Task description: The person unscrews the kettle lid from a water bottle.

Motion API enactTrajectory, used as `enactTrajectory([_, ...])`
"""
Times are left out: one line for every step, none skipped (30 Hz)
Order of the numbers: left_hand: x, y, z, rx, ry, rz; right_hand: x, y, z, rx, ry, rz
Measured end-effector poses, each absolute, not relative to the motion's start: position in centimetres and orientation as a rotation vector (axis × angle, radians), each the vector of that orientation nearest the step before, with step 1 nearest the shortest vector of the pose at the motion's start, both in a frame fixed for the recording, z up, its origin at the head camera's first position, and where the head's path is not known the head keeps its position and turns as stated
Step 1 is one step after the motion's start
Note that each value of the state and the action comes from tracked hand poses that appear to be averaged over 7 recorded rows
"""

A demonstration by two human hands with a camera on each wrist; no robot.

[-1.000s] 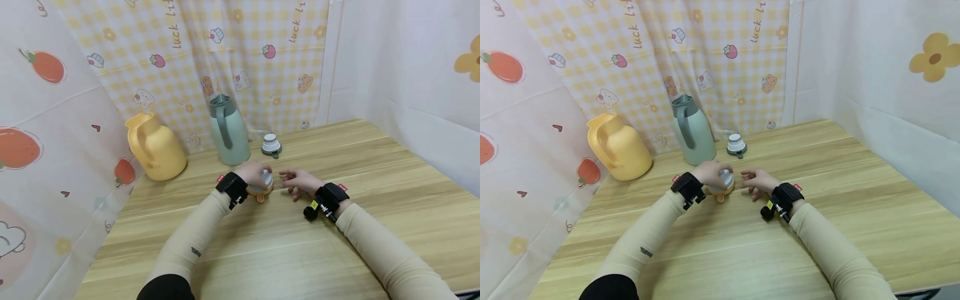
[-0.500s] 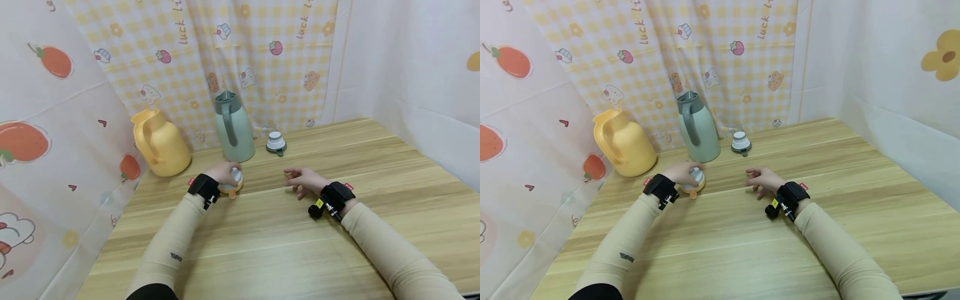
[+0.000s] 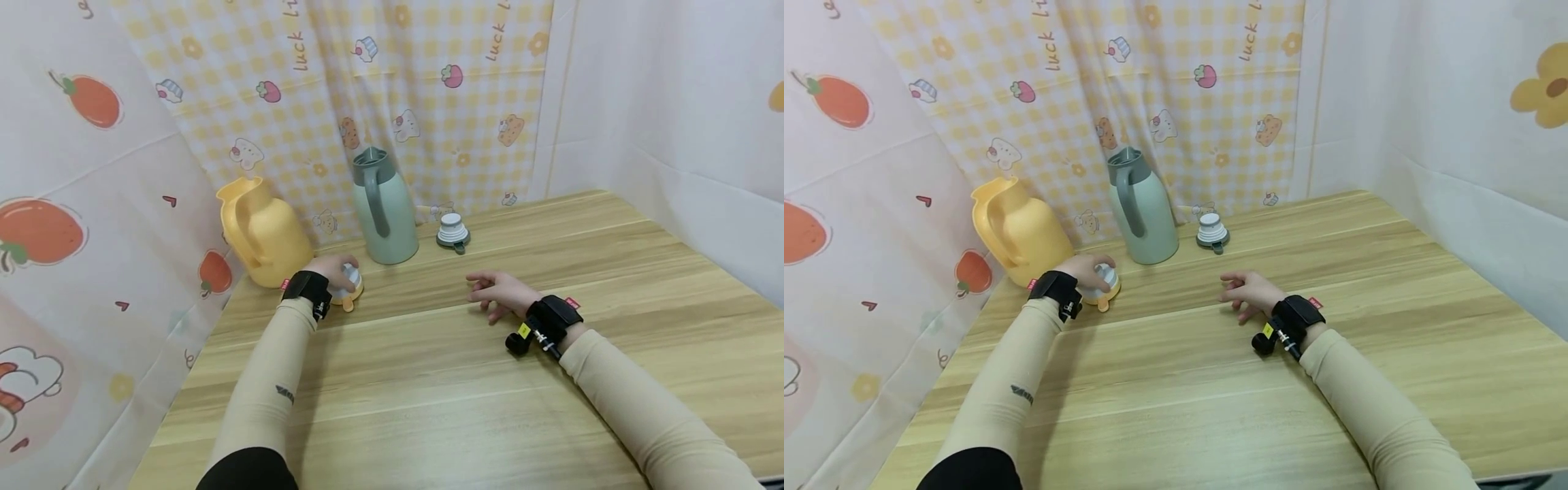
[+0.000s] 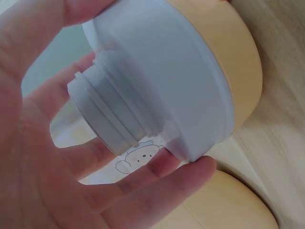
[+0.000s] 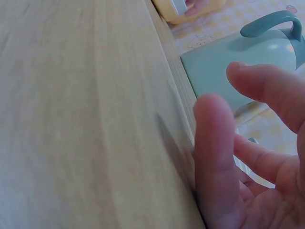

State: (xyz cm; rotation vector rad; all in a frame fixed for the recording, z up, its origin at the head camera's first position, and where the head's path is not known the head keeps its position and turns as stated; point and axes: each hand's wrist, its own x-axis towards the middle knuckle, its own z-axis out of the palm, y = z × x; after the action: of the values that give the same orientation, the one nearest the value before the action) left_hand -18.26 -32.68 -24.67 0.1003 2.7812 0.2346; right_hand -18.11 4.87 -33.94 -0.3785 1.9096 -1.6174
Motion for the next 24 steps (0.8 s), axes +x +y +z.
enactTrajectory([-18.3,-32.7,-24.6,0.102,2.783,0.229,-18.2,4.9,-34.0,-0.388,1.914,-1.616])
enactTrajectory([-18.4,-32.7,-24.6,0.108,2.788,0.226,-18.2,4.9,-34.0,-0.392,1.918,-1.617])
enactTrajectory([-18.5,-32.7,-24.6,0.108,2.789,0.228,-18.3,4.9,-34.1,-0.398,1.921,-1.618])
enactTrajectory([-18.5,-32.6,-24.6,0.104,2.79,0.23,-18.3,5.0,-34.1,-0.4,1.921,-1.621])
enactTrajectory([-18.6,-32.7,-24.7,0.103,2.792,0.227,-18.3,5.0,-34.2,-0.404,1.919,-1.625])
enactTrajectory([-18.7,-32.7,-24.8,0.105,2.792,0.222,-18.3,5.0,-34.2,-0.402,1.917,-1.629])
enactTrajectory([-18.8,-32.8,-25.0,0.106,2.791,0.217,-18.3,5.0,-34.3,-0.401,1.915,-1.634])
enactTrajectory([-18.9,-32.9,-25.1,0.102,2.788,0.215,-18.2,5.0,-34.3,-0.398,1.914,-1.637])
enactTrajectory([-18.9,-32.9,-25.1,0.097,2.782,0.214,-18.1,5.0,-34.3,-0.397,1.91,-1.641])
enactTrajectory([-18.9,-32.8,-25.2,0.1,2.78,0.209,-18.0,5.1,-34.4,-0.395,1.904,-1.645])
enactTrajectory([-18.8,-32.8,-25.3,0.092,2.782,0.209,-17.9,5.1,-34.4,-0.394,1.897,-1.65])
enactTrajectory([-18.5,-32.7,-25.3,0.08,2.799,0.212,-17.8,5.1,-34.5,-0.39,1.889,-1.655])
enactTrajectory([-18.1,-32.5,-25.2,0.06,2.823,0.226,-17.8,5.0,-34.6,-0.383,1.881,-1.662])
enactTrajectory([-17.7,-32.3,-25.2,0.037,2.854,0.246,-17.8,5.0,-34.7,-0.374,1.872,-1.668])
enactTrajectory([-17.2,-32.1,-25.3,0.014,2.89,0.272,-17.9,5.0,-34.8,-0.368,1.866,-1.672])
enactTrajectory([-16.7,-32.0,-25.4,-0.01,2.931,0.299,-17.9,5.0,-34.9,-0.37,1.864,-1.675])
enactTrajectory([-16.3,-31.9,-25.6,-0.045,2.969,0.335,-18.1,5.0,-35.0,-0.364,1.86,-1.679])
enactTrajectory([-15.8,-31.8,-25.8,-0.068,3.004,0.369,-18.2,5.0,-35.0,-0.36,1.856,-1.683])
enactTrajectory([-15.5,-31.8,-26.1,-0.093,3.027,0.405,-18.4,5.0,-35.1,-0.357,1.855,-1.686])
enactTrajectory([-15.1,-31.8,-26.5,-0.116,3.044,0.43,-18.5,5.0,-35.1,-0.355,1.853,-1.688])
enactTrajectory([-14.8,-31.8,-26.8,-0.135,3.058,0.447,-18.6,5.1,-35.2,-0.353,1.853,-1.69])
enactTrajectory([-14.6,-31.8,-27.0,-0.145,3.068,0.455,-18.7,5.1,-35.2,-0.352,1.851,-1.691])
enactTrajectory([-14.4,-31.9,-27.3,-0.149,3.078,0.453,-18.7,5.2,-35.2,-0.349,1.851,-1.693])
enactTrajectory([-14.2,-31.9,-27.6,-0.145,3.084,0.45,-18.7,5.3,-35.1,-0.35,1.855,-1.693])
